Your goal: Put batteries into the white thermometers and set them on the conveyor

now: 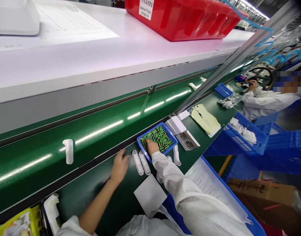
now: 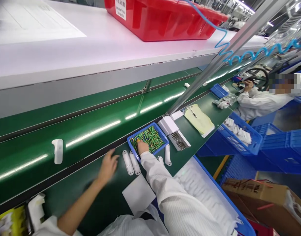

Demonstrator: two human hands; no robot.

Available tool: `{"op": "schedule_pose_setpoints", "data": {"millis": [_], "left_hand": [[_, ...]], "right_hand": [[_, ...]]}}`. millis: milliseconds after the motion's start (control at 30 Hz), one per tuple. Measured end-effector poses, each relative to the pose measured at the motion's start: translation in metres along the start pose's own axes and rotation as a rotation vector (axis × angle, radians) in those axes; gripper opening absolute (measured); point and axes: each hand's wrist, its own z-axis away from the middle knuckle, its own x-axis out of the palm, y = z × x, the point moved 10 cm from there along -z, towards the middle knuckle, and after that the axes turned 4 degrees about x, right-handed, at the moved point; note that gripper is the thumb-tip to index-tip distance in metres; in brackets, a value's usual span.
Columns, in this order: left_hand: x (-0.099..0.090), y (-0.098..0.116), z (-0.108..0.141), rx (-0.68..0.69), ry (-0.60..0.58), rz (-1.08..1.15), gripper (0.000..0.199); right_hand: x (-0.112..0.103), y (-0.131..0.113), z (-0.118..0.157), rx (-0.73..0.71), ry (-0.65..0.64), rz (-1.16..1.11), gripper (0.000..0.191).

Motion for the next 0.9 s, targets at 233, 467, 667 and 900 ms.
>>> {"op": "schedule_pose_setpoints", "data": {"millis": [233,467,667,900], "left_hand": [[0.067,0.038,0.04,-0.285,-0.15,0.403,0.037],[0.014,-0.023,0.068,-0.577,-0.025,0.672,0.014],[-0.056,0.005,0.091,-0.712,0.13,1.241,0.067],[-0.15,0.069,0.105,-0.661,0.427,1.7,0.026]], "right_hand": [[-0.006,0.02,0.004,0.079,0.007,-0.508,0.024],[-0.038,0.018,0.035,-0.097,-0.005,-1.129,0.022],[-0.075,-0.02,0.105,-0.325,-0.028,-1.433,0.03],[-0.091,-0.101,0.239,-0.54,-0.109,-1.523,0.025]]}}
